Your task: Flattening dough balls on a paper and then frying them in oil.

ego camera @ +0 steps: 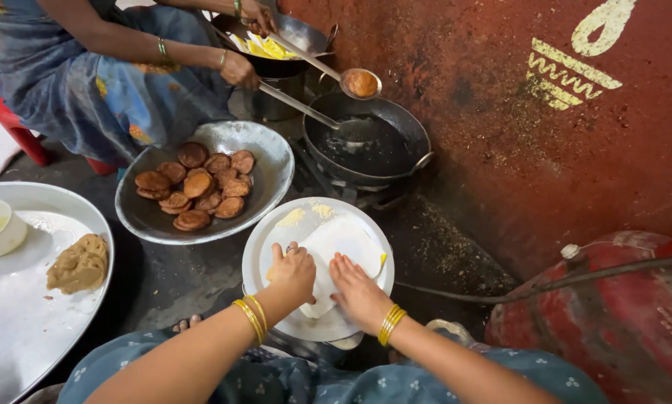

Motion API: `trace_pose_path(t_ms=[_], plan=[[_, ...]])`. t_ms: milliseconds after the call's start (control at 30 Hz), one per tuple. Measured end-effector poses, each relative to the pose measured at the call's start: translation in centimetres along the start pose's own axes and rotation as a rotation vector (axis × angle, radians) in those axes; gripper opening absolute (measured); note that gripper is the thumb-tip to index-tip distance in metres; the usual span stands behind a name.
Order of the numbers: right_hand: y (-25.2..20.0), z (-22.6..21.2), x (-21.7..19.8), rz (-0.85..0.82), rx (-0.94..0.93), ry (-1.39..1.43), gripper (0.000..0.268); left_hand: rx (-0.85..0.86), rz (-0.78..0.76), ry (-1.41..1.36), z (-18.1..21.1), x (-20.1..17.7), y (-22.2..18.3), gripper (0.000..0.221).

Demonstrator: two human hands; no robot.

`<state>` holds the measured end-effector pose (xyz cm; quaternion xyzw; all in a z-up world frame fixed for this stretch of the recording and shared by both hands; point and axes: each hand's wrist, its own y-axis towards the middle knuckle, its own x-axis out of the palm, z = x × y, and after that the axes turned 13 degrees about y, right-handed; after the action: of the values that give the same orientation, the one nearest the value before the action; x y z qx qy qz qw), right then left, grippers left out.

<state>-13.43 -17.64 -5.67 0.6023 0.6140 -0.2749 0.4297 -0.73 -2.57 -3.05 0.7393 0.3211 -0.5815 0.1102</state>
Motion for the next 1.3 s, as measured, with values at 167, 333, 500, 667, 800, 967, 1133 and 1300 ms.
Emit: trace_pose_path(t_ms=[167,333,500,667,800,967,1133,1300], plan=[[0.0,-2.9,-1.5,-0.154,0.136,-0.042,0.083,0.0,-0.028,-0.023,0.0,-0.3,-0.3,0.083],[1.2,-3.2,-2.8,-0.242,0.179,-0.098,0.094,-0.005,-0.061,-0.006,-0.2,-0.3,0.0,0.086],[2.9,2.4,-2.0,-0.051,0.305,0.214,0.049,-0.008,-0.055,-0.029,-0.1,0.0,-0.1,0.089],[4.2,1.5,-2.7,0.006,0.215,0.138,0.043,-0.008,-0.055,-0.029,-0.3,-0.2,-0.3,0.089],[4.7,-2.5,-6.0,-0.087,0.385,0.138,0.028,-0.002,-0.015,-0.031,-0.3,0.1,-0.5,0.089],[2.7,-0.4,-3.6,0.102,0.105,0.217,0.026,-0.015,-0.043,-0.041,-0.3,0.0,-0.3,0.09],[0.2,-1.1,-1.6,0.036,0.022,0.162,0.048,-0.014,-0.02,-0.079,-0.5,-0.3,-0.5,0.09],[0.2,-2.7,-1.8,-0.187,0.213,0.086,0.076,-0.048,-0.017,-0.123,-0.8,0.3,-0.6,0.097]])
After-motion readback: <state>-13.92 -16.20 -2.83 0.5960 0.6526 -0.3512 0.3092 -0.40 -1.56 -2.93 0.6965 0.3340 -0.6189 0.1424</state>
